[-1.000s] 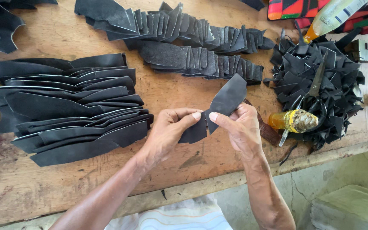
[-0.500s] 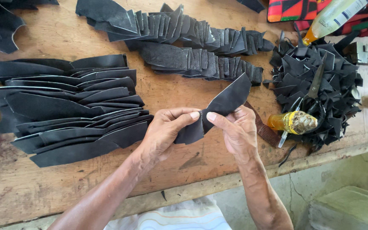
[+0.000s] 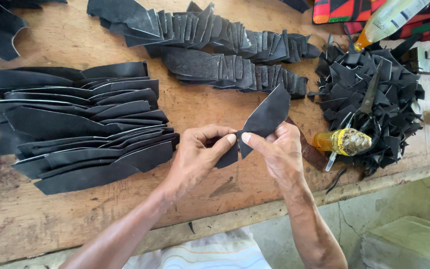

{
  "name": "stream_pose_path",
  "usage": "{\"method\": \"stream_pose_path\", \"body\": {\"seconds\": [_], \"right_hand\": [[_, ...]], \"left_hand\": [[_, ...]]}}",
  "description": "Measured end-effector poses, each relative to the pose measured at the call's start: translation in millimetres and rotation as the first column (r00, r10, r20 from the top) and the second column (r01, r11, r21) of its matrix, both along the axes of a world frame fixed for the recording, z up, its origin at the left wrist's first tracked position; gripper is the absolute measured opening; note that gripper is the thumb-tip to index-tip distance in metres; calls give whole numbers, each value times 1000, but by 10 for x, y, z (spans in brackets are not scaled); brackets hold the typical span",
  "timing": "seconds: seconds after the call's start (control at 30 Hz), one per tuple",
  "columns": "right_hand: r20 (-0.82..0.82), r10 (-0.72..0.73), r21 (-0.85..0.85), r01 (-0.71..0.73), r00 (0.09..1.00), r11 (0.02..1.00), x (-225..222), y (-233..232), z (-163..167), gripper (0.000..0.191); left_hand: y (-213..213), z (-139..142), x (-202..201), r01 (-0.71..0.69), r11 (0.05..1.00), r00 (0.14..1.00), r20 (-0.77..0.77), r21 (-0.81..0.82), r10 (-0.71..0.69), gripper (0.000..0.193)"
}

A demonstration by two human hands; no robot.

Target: The person repeatedly picks up two black leather pieces from a stack, aligns their edges, and presses them together by hand. The person places the joined pieces back onto the stack. The process continues with multiple identical pairs throughout the clip.

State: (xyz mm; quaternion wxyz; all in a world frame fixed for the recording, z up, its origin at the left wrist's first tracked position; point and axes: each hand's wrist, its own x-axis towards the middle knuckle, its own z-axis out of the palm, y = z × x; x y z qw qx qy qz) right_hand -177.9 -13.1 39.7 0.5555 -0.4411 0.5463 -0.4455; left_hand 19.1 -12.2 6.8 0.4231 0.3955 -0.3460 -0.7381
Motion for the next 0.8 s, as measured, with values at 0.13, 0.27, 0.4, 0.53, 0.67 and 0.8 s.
{"method": "stream_pose_path", "body": {"seconds": [0.13, 0.27, 0.4, 0.53, 0.67, 0.8], "right_hand": [[60, -1, 32, -1, 998, 999, -40, -37, 37, 19], [79, 17, 38, -20, 997, 999, -86, -39, 46, 16], [72, 6, 44, -10, 997, 999, -115, -39, 6, 18], [59, 4, 26, -5, 998, 1000, -126, -47, -48, 20], [46, 11, 39, -12, 999, 999, -131, -43, -74, 20], [30, 10, 37, -11, 1000, 999, -125, -43, -96, 21]], "left_hand": [[-42, -21, 5, 74, 993, 983, -174, 87, -58, 27], [-78, -45, 5, 90, 986, 954, -296, 144, -44, 27], [-76, -32, -14, 113, 985, 973, -214, 134, -82, 27], [-81, -14, -18, 103, 991, 986, -143, 86, -90, 25], [-88, -25, -28, 90, 991, 990, -119, 104, -77, 22], [-87, -52, -34, 86, 992, 988, -134, 89, -74, 22]]}}
